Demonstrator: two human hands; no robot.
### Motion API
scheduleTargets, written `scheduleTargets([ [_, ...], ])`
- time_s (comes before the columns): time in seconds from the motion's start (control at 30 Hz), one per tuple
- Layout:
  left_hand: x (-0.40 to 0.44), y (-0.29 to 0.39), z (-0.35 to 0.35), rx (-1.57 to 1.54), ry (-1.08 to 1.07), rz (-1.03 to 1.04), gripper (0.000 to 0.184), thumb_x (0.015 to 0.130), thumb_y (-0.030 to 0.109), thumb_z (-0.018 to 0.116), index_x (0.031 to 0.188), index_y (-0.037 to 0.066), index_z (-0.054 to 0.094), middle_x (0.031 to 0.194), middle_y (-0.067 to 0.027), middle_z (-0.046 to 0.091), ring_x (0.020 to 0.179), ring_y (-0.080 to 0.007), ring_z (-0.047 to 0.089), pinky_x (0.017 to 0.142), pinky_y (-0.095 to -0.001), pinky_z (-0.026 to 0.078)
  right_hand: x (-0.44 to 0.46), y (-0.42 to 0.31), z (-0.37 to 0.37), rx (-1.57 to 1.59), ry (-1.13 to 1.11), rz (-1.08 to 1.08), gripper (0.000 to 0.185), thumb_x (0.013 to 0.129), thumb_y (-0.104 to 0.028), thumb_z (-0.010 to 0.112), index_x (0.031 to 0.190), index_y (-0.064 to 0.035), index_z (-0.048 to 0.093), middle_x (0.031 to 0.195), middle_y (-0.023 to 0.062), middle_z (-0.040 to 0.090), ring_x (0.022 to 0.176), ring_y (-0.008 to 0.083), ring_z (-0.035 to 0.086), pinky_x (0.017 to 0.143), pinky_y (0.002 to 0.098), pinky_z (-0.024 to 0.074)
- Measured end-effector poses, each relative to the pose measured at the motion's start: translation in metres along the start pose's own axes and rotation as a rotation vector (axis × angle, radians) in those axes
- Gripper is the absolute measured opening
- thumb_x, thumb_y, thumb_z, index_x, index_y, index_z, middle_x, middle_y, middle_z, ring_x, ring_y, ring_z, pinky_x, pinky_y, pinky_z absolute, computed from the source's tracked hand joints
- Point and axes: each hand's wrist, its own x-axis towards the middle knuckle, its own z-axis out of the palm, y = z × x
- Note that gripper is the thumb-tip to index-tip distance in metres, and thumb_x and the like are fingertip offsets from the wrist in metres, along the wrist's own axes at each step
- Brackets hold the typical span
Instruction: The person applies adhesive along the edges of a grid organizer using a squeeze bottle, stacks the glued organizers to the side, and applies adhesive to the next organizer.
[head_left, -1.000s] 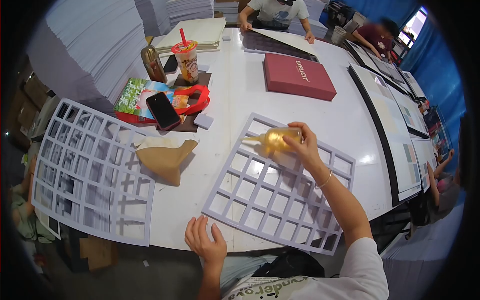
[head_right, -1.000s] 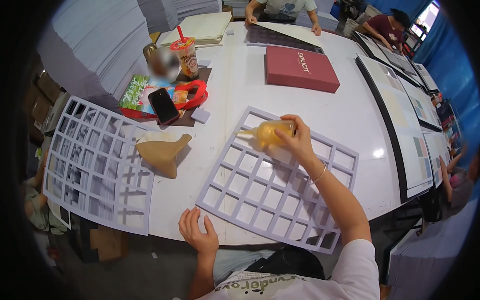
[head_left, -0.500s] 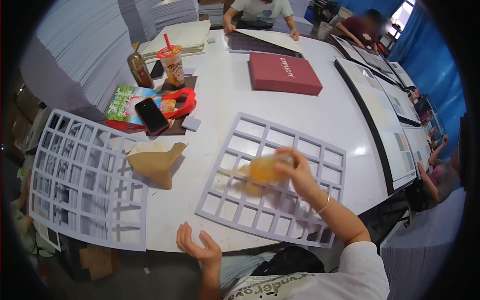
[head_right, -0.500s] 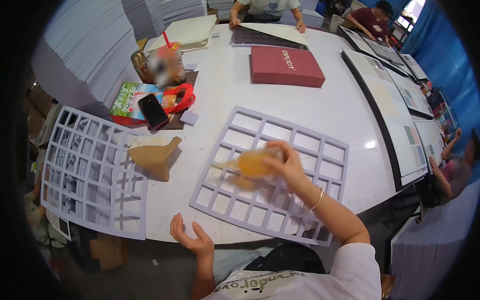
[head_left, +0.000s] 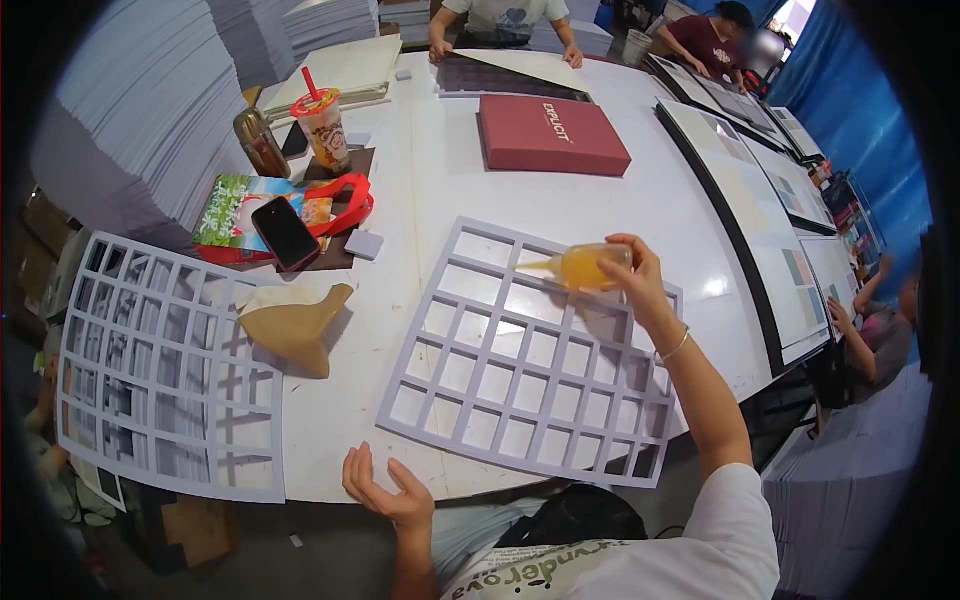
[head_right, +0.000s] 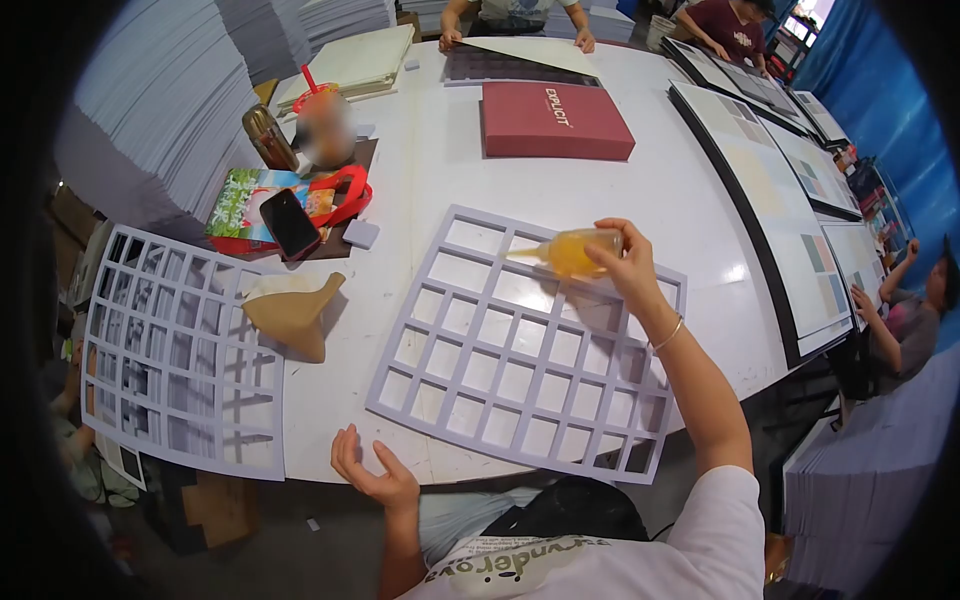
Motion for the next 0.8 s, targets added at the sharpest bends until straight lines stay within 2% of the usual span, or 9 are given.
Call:
scheduleTargets([
  [0.17, 0.0, 0.001, 0.0, -0.006, -0.013, -0.001, 0.033, 0.089, 0.0, 0.054, 0.121, -0.007, 0.051, 0.122, -0.0223, 0.052, 0.117, -0.0361, 0.05, 0.087, -0.0419, 0.048, -0.065, -0.013, 0.018, -0.041, -0.194, 0.035, 0.036, 0.081, -0.011, 0.076, 0.112, -0.0031, 0.06, 0.104, 0.0065, 0.062, 0.099, 0.015, 0.059, 0.085, 0.0276, 0.0503],
  [0.23, 0.002, 0.004, -0.001, -0.002, -0.018, -0.012, 0.033, 0.089, 0.0, 0.053, 0.121, -0.007, 0.052, 0.122, -0.0224, 0.051, 0.117, -0.0359, 0.05, 0.087, -0.0415, 0.048, -0.092, -0.006, 0.027, -0.083, -0.295, -0.057, 0.038, 0.08, -0.011, 0.077, 0.113, -0.0034, 0.06, 0.107, 0.0064, 0.061, 0.103, 0.0147, 0.058, 0.089, 0.0285, 0.0489],
  [0.37, 0.001, 0.004, 0.0, -0.014, -0.022, -0.049, 0.032, 0.089, 0.0, 0.054, 0.12, -0.006, 0.053, 0.123, -0.0223, 0.05, 0.116, -0.0355, 0.05, 0.087, -0.0411, 0.048, -0.124, -0.026, 0.036, 0.106, -0.433, 0.2, 0.039, 0.08, -0.011, 0.077, 0.114, -0.0053, 0.06, 0.112, 0.0046, 0.06, 0.107, 0.0145, 0.057, 0.093, 0.0289, 0.0474],
  [0.47, -0.001, 0.007, 0.004, -0.104, 0.023, -0.116, 0.03, 0.088, 0.0, 0.054, 0.116, -0.009, 0.053, 0.117, -0.0221, 0.056, 0.117, -0.0383, 0.048, 0.092, -0.0464, 0.045, -0.098, -0.018, -0.002, 0.184, -0.125, 0.179, 0.038, 0.082, -0.012, 0.074, 0.116, -0.0055, 0.058, 0.111, 0.0064, 0.06, 0.103, 0.0163, 0.059, 0.089, 0.0305, 0.0513],
  [0.53, -0.002, 0.006, 0.004, -0.068, 0.006, -0.098, 0.029, 0.088, -0.001, 0.053, 0.117, -0.009, 0.053, 0.117, -0.0224, 0.055, 0.117, -0.0381, 0.048, 0.091, -0.0455, 0.047, -0.073, -0.017, -0.035, 0.205, 0.06, 0.104, 0.04, 0.083, -0.012, 0.073, 0.118, -0.0035, 0.056, 0.107, 0.0099, 0.061, 0.099, 0.0185, 0.061, 0.083, 0.0306, 0.0561],
  [0.57, -0.003, 0.004, 0.003, -0.048, 0.0, -0.091, 0.029, 0.089, -0.001, 0.053, 0.117, -0.009, 0.054, 0.118, -0.0226, 0.054, 0.117, -0.038, 0.048, 0.09, -0.0451, 0.048, -0.063, -0.019, -0.051, 0.172, 0.103, 0.098, 0.04, 0.083, -0.012, 0.073, 0.118, -0.0031, 0.056, 0.107, 0.0103, 0.061, 0.098, 0.0183, 0.061, 0.081, 0.0306, 0.0564],
  [0.6, -0.004, 0.001, 0.002, -0.033, -0.01, -0.07, 0.03, 0.09, 0.002, 0.055, 0.12, -0.004, 0.054, 0.124, -0.0191, 0.051, 0.119, -0.0345, 0.049, 0.09, -0.0444, 0.048, -0.054, -0.018, -0.064, 0.14, 0.143, 0.094, 0.04, 0.083, -0.011, 0.073, 0.118, -0.0028, 0.056, 0.107, 0.0108, 0.061, 0.097, 0.0181, 0.062, 0.08, 0.0306, 0.0567],
  [0.73, -0.005, 0.001, 0.004, -0.064, 0.002, -0.085, 0.029, 0.091, 0.002, 0.054, 0.12, -0.004, 0.054, 0.123, -0.0192, 0.05, 0.12, -0.034, 0.049, 0.091, -0.0439, 0.048, -0.021, 0.005, -0.098, -0.016, 0.195, -0.047, 0.039, 0.083, -0.01, 0.073, 0.118, -0.0017, 0.056, 0.105, 0.0119, 0.061, 0.094, 0.0175, 0.062, 0.076, 0.0293, 0.0576],
  [0.8, -0.005, 0.002, 0.004, -0.072, -0.006, -0.098, 0.03, 0.091, 0.002, 0.054, 0.12, -0.004, 0.053, 0.124, -0.0193, 0.05, 0.12, -0.0339, 0.049, 0.091, -0.0439, 0.048, -0.015, 0.004, -0.098, -0.027, 0.178, -0.027, 0.039, 0.083, -0.009, 0.073, 0.117, -0.0015, 0.057, 0.105, 0.0115, 0.061, 0.093, 0.0174, 0.062, 0.077, 0.0288, 0.0567],
])
